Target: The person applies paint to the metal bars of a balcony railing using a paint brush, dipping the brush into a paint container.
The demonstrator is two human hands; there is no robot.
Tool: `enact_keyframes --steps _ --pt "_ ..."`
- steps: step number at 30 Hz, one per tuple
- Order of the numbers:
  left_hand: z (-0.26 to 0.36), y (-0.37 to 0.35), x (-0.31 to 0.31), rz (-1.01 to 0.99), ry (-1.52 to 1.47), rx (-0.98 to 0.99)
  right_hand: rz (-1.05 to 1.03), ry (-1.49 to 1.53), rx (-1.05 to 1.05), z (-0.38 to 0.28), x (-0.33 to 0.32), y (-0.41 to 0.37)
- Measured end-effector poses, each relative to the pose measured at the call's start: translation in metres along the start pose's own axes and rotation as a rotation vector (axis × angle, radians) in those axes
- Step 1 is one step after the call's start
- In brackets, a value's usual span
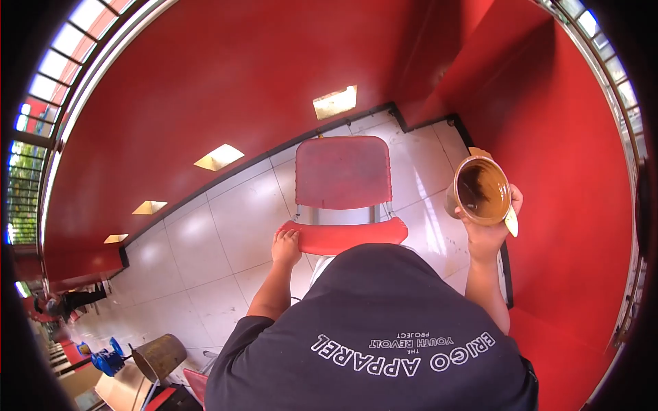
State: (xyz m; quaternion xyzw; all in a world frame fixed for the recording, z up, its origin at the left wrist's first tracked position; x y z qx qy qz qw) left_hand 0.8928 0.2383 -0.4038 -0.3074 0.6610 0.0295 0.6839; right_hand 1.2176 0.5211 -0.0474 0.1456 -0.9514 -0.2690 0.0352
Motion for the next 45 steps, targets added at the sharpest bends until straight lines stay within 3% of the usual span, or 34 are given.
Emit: enact_keyframes --steps 6,11,15,17,20,23,26,29,31,34,38,44,45 --pt "0.02 0.017 -0.017 0.035 -0.048 -0.039 -0.004 0.051 -0.023 0.016 0.011 0.013" --pt "0.041 0.01 -0.03 -0.013 -0.054 -0.14 -0.043 0.129 -0.005 0.066 -0.017 0.037" --pt "0.052 0.025 -0.071 -0.442 0.174 -0.238 -0.141 0.137 0.02 0.111 -0.042 0.105" --pt "0.082 0.041 -0.071 -0.734 0.117 -0.152 -0.172 0.23 0.071 0.142 -0.068 0.131" --pt "0.171 0.094 -0.042 -1.051 -0.269 0.122 -0.289 0.223 0.092 0.169 -0.111 0.178" --pt "0.303 0.156 -0.043 -0.993 -0.408 0.006 -0.328 0.3 0.219 0.195 -0.158 0.231" --pt "0.355 0.18 -0.04 -0.931 -0.304 -0.244 -0.373 0.082 0.078 0.188 -0.195 0.26" --pt "0.357 0.186 -0.037 -0.926 -0.189 -0.447 -0.376 0.023 0.045 0.179 -0.225 0.275" --pt "0.357 0.197 -0.037 -1.071 -0.197 -0.433 -0.367 0.002 0.063 0.178 -0.244 0.276" --pt "0.353 0.202 -0.068 -1.054 -0.272 -0.535 -0.363 -0.01 0.051 0.184 -0.255 0.276" --pt "0.358 0.218 -0.003 -1.159 -0.266 -0.503 -0.409 -0.112 -0.012 0.199 -0.278 0.287" --pt "0.381 0.229 0.0 -0.907 -0.238 -0.604 -0.417 -0.09 0.009 0.24 -0.297 0.324" --pt "0.39 0.232 -0.002 -0.984 -0.244 -0.532 -0.427 -0.073 0.022 0.251 -0.298 0.333"
Point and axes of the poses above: each hand's wrist, its own y-axis towards the middle knuckle, its own x-axis out of the palm, z = x × y, the point moved 6 cm from there along y, towards the middle knuckle, and after that the axes turned 10 degrees about y, right-handed, at the moved point
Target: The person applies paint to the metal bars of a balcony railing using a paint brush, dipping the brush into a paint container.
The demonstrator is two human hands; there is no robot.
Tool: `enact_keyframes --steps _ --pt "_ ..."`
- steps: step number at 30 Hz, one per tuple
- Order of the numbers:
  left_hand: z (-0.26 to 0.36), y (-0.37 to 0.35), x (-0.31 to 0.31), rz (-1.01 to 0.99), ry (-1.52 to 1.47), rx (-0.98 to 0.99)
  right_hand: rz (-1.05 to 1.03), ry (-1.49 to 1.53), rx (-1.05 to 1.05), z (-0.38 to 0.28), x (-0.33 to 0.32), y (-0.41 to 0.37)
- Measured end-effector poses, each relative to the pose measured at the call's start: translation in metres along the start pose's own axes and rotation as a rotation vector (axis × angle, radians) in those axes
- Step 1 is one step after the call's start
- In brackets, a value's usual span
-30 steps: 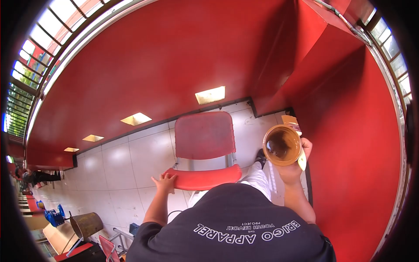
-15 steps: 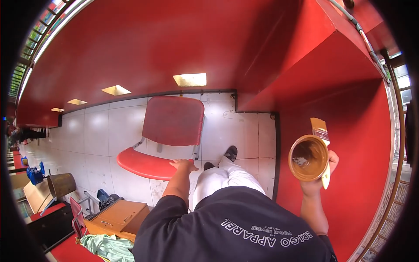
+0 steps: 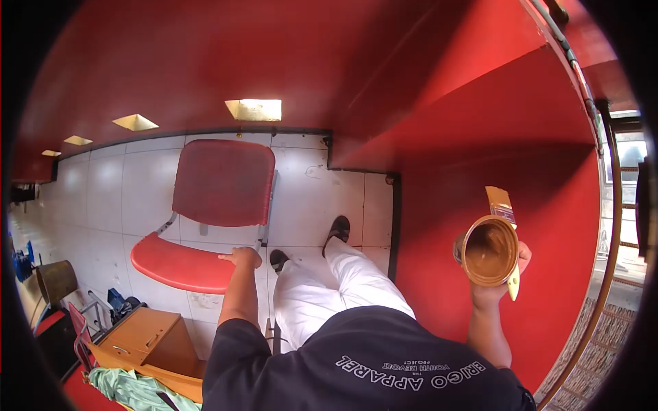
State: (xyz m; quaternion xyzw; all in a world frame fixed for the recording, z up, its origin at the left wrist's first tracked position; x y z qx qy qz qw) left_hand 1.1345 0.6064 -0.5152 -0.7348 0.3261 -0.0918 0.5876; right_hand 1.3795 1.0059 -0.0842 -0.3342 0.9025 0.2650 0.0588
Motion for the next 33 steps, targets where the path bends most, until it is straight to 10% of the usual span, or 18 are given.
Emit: enact_keyframes --steps 18,20,25,33 --pt "0.1 -0.054 0.082 0.2 0.144 0.122 -0.218 0.324 0.142 0.04 0.045 0.07" --pt "0.067 -0.131 0.044 0.686 -0.254 -0.055 -0.269 0.384 0.165 0.028 0.055 0.073" --pt "-0.036 -0.156 0.113 0.885 -1.354 -0.954 -0.306 0.281 0.18 0.051 0.056 0.067" --pt "-0.037 -0.159 0.105 0.72 -1.507 -0.921 -0.517 0.332 0.026 0.055 0.09 0.082"
Point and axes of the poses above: each hand's wrist, its own y-axis towards the middle knuckle, its own x-axis out of the palm, z = x × y, the point moved 6 cm from there along y, towards the middle knuckle, and after that the axes turned 10 degrees about y, right-handed, at the moved point
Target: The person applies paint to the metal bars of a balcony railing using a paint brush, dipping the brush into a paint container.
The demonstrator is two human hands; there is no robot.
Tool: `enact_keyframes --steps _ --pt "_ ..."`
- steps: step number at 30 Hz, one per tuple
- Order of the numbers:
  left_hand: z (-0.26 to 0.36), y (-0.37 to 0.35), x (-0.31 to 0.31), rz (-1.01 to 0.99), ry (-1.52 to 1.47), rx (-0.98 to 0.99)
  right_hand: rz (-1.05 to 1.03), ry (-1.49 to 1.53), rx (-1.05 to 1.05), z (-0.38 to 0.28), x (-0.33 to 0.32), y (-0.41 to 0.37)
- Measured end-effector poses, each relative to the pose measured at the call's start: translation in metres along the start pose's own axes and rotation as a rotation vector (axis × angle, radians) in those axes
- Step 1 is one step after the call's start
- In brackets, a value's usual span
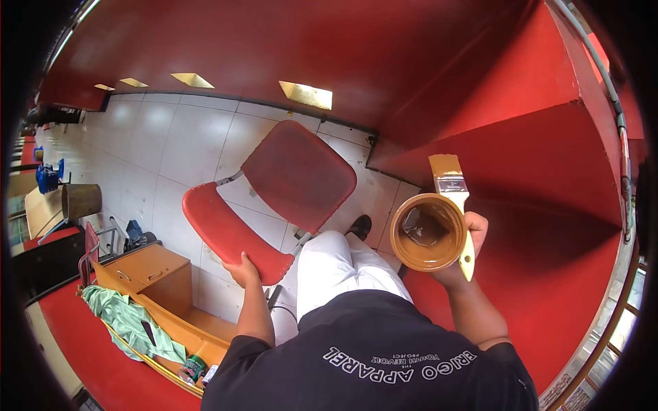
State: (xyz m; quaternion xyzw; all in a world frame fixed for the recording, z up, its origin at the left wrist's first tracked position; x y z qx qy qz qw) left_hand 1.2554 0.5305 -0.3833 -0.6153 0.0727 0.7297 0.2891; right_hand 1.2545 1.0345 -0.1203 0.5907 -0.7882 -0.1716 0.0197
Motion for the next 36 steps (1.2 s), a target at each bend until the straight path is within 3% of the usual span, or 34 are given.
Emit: enact_keyframes --steps 12,14,16,18,19,21,25,27,30,36 --pt "0.005 0.001 -0.003 -0.114 0.113 -0.061 -0.287 0.265 -0.213 -0.07 0.041 0.072" --pt "0.016 0.003 -0.003 -0.131 0.109 -0.032 -0.329 0.175 -0.24 -0.068 0.044 0.075" --pt "0.024 0.016 0.004 -0.164 0.098 -0.054 -0.361 0.172 -0.125 -0.046 0.045 0.078" --pt "0.023 0.03 0.009 -0.11 0.097 -0.05 -0.355 0.16 -0.152 -0.059 0.053 0.093" --pt "0.027 0.033 0.004 -0.086 0.073 -0.039 -0.262 0.114 -0.269 -0.067 0.054 0.104" --pt "0.025 0.03 -0.004 -0.063 0.077 -0.046 -0.304 0.105 -0.25 -0.072 0.061 0.123" --pt "0.038 0.018 -0.021 -0.143 0.006 -0.115 -0.286 0.057 -0.329 -0.077 0.07 0.151" --pt "0.03 0.022 -0.008 -0.03 0.033 -0.048 -0.269 0.242 -0.266 -0.069 0.085 0.161" --pt "0.028 0.03 -0.007 -0.053 0.041 -0.047 -0.239 0.341 -0.249 -0.061 0.088 0.163" --pt "0.034 0.031 -0.009 -0.071 -0.04 -0.003 -0.274 0.257 -0.245 -0.055 0.078 0.149"
Point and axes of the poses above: each hand's wrist, its own y-axis towards the middle knuckle, its own x-axis out of the palm, z = x × y, the point moved 6 cm from there along y, towards the middle knuckle, and after that the axes turned 10 degrees about y, right-handed, at the moved point
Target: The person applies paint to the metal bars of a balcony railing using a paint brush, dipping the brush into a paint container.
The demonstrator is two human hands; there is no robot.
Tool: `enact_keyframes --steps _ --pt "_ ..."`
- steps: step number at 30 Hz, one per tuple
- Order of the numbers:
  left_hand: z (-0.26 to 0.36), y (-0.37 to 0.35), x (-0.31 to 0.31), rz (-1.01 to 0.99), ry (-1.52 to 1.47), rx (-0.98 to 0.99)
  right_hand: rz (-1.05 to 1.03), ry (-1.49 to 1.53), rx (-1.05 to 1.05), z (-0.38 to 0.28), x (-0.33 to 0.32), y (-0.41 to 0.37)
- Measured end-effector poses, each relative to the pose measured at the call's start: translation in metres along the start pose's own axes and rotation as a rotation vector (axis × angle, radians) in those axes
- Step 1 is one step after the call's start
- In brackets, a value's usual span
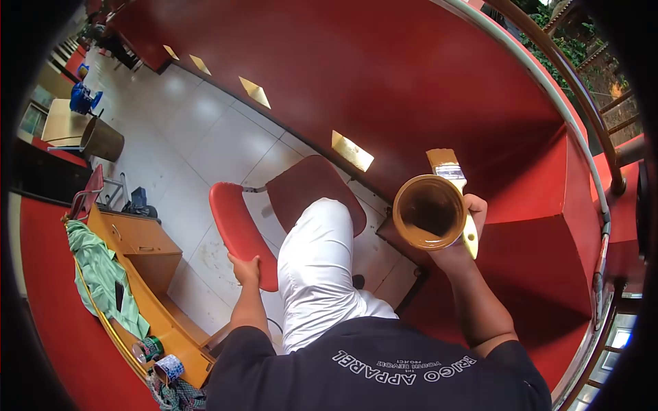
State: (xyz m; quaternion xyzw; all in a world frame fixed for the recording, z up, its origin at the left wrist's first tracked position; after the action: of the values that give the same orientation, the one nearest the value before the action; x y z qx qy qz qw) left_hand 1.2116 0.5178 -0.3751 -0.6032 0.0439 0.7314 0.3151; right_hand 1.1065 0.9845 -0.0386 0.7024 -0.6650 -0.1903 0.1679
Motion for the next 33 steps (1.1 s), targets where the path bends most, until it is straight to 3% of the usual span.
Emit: enact_keyframes --steps 3,10,17,23,26,29,33 --pt "-0.014 0.003 0.015 -0.093 -0.03 0.069 -0.011 -0.022 0.038 0.006 -0.022 -0.03" --pt "-0.049 -0.05 0.025 -0.097 0.017 0.156 0.01 0.005 0.037 0.01 -0.017 -0.035" --pt "-0.041 -0.022 0.025 -0.194 -0.087 0.291 -0.017 0.006 0.011 0.021 -0.001 -0.019" --pt "-0.04 -0.004 0.024 -0.156 0.035 0.242 0.027 -0.035 -0.038 0.035 0.008 0.002" --pt "-0.012 -0.022 -0.005 -0.229 0.305 0.088 0.042 -0.047 -0.044 0.043 0.01 0.013" --pt "-0.016 -0.014 -0.002 -0.144 0.433 0.217 0.066 -0.013 -0.029 0.04 0.009 0.026" --pt "-0.024 -0.004 0.01 -0.329 0.469 0.16 0.079 -0.111 -0.039 0.043 -0.002 0.03"
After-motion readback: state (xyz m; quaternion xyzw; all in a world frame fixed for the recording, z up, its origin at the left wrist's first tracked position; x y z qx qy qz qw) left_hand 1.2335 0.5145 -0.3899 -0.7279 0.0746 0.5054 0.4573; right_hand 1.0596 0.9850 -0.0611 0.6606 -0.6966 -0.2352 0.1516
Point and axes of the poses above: each hand's wrist, its own y-axis towards the middle knuckle, its own x-axis out of the palm, z = x × y, the point moved 6 cm from there along y, towards the middle knuckle, and after that the axes turned 10 degrees about y, right-handed, at the moved point
